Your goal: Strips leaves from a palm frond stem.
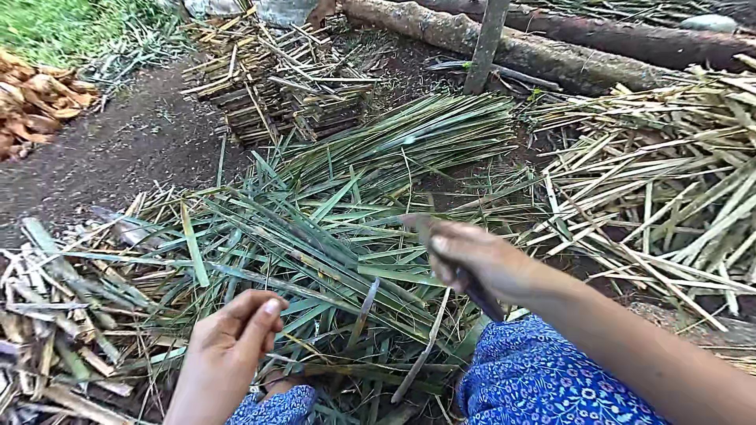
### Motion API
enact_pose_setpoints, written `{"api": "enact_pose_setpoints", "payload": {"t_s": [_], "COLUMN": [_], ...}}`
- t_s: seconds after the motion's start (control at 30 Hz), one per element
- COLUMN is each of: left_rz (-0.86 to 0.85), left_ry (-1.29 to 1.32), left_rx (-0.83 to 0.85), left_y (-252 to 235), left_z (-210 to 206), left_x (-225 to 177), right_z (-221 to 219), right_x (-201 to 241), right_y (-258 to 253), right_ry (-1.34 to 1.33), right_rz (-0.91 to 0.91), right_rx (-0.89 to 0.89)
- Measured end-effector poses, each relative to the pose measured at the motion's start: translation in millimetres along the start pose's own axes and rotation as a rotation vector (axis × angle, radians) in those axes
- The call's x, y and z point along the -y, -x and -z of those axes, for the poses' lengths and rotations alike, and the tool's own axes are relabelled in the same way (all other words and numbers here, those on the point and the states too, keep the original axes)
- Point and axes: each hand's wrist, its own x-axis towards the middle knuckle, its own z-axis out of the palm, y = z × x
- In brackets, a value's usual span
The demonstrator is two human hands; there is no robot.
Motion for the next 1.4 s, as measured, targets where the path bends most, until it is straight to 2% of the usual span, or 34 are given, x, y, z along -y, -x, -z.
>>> {"api": "enact_pose_setpoints", "payload": {"t_s": [0.1,0.17,0.2,0.23,0.27,0.33,0.37,0.47,0.57,0.63,0.73,0.83,1.17,1.4], "left_rz": [-0.066,-0.095,-0.101,-0.105,-0.114,-0.134,-0.135,-0.121,-0.112,-0.112,-0.122,-0.13,-0.201,-0.245], "left_ry": [0.024,0.034,0.034,0.027,0.018,0.011,0.011,0.012,0.008,0.005,0.013,0.009,-0.02,-0.064], "left_rx": [0.058,0.064,0.064,0.063,0.062,0.061,0.063,0.065,0.072,0.074,0.077,0.087,0.126,0.121], "left_y": [-0.1,-0.7,-0.9,-1.0,-1.2,-1.7,-1.1,-0.3,0.6,1.3,1.9,2.4,5.3,3.3], "left_z": [-12.4,-16.5,-17.7,-18.3,-18.8,-19.3,-19.7,-21.0,-21.8,-22.8,-24.1,-25.7,-34.4,-30.6], "left_x": [-7.5,-9.3,-10.1,-10.9,-11.1,-9.2,-8.5,-9.6,-10.7,-12.0,-12.2,-13.6,-15.3,-8.9], "right_z": [-14.1,-7.5,-1.1,3.6,4.9,6.9,8.1,12.9,8.4,5.7,0.4,-17.6,-56.1,-48.5], "right_x": [-5.1,-12.2,-13.9,-13.1,-11.7,-17.8,-16.3,-7.4,-3.6,-1.7,-3.6,-1.3,-4.2,-6.0], "right_y": [-5.1,-12.7,-15.6,-18.0,-20.8,-22.0,-20.3,-12.2,-8.9,-6.7,-1.3,0.7,-1.7,-3.4], "right_ry": [-0.079,0.04,0.283,0.635,0.944,1.217,1.233,1.017,0.931,0.862,0.452,0.135,0.115,-0.011], "right_rz": [-0.038,-0.097,-0.132,-0.193,-0.327,-0.554,-0.574,-0.421,-0.398,-0.343,-0.131,-0.028,-0.005,0.066], "right_rx": [0.358,0.503,0.516,0.506,0.493,0.44,0.449,0.592,0.688,0.673,0.623,0.548,0.411,0.183]}}
